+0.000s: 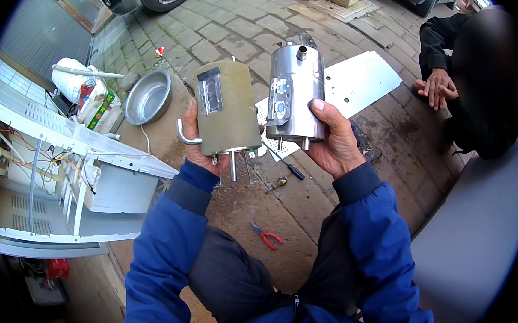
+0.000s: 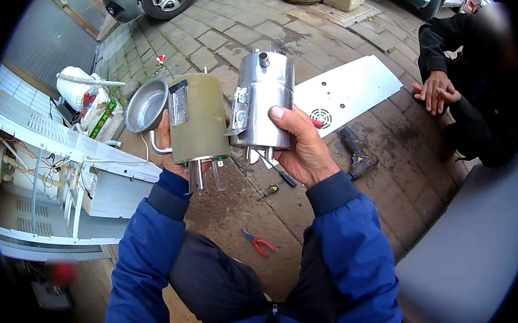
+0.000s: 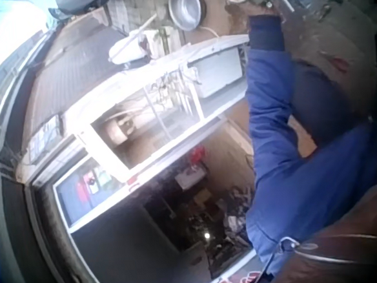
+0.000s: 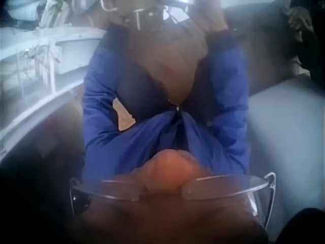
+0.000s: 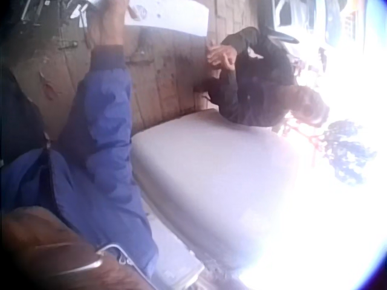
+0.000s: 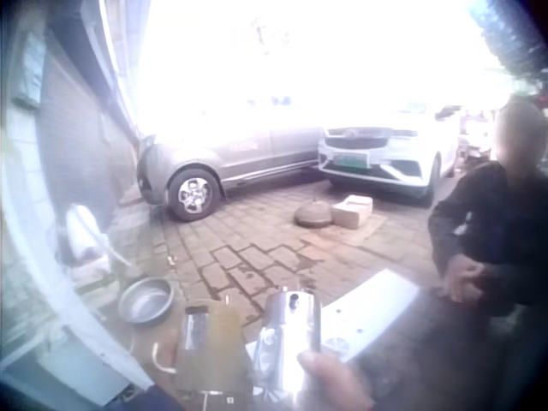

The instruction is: The person uses pliers to remove a cylindrical metal component from a white appliance frame. They then retrieve a replacement part from a cluttered indoor storage area and compare the two components side-by-side.

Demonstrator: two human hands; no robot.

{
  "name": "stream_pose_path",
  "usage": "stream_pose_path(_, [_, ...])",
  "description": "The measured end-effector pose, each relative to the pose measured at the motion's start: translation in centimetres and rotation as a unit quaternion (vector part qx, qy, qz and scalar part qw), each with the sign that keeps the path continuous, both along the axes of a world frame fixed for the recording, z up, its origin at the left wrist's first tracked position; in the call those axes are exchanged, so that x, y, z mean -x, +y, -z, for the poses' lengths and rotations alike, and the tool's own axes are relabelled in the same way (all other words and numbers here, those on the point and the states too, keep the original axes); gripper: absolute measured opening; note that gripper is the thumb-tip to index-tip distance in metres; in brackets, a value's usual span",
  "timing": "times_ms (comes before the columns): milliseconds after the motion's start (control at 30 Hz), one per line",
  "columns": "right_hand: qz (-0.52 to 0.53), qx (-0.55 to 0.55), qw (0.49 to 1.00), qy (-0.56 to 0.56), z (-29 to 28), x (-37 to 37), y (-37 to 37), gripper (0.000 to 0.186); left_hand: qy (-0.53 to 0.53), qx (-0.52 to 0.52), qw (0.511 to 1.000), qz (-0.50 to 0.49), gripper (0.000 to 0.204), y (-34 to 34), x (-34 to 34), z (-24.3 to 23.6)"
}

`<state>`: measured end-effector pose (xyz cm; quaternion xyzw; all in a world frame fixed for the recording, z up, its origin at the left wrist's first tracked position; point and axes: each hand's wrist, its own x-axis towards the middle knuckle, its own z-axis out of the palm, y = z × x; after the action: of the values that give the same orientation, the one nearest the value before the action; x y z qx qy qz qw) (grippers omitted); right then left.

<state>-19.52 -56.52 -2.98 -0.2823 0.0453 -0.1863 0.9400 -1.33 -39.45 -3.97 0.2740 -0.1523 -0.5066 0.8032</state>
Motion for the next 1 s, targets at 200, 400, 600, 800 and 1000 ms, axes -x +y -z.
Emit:
stream_pose_path(200, [0.009,-0.003,1.0,0.022,1.3,-0.3,-0.4,0.071,-0.01,-0.032,0.999,-0.041,0.076,-0.1,0.2,0.3])
stream_pose_path(400, [0.027,-0.009,0.999,0.024,1.5,-0.2,-0.3,0.065,-0.034,-0.065,0.996,-0.045,0.08,0.3,-0.2,0.9])
stream_pose_path(600, [0.007,-0.013,1.0,-0.001,2.6,-0.3,-0.6,0.083,-0.006,-0.067,0.995,-0.072,0.072,-0.1,1.1,-0.2])
stream_pose_path(800, [0.001,-0.014,1.0,-0.008,2.8,-0.4,-0.6,0.085,0.017,-0.052,0.997,-0.046,0.069,0.3,0.7,0.0])
stream_pose_path(1000, [0.025,-0.029,0.999,0.01,1.8,-0.9,0.4,0.086,-0.02,-0.063,0.996,-0.053,0.071,0.5,0.8,0.1])
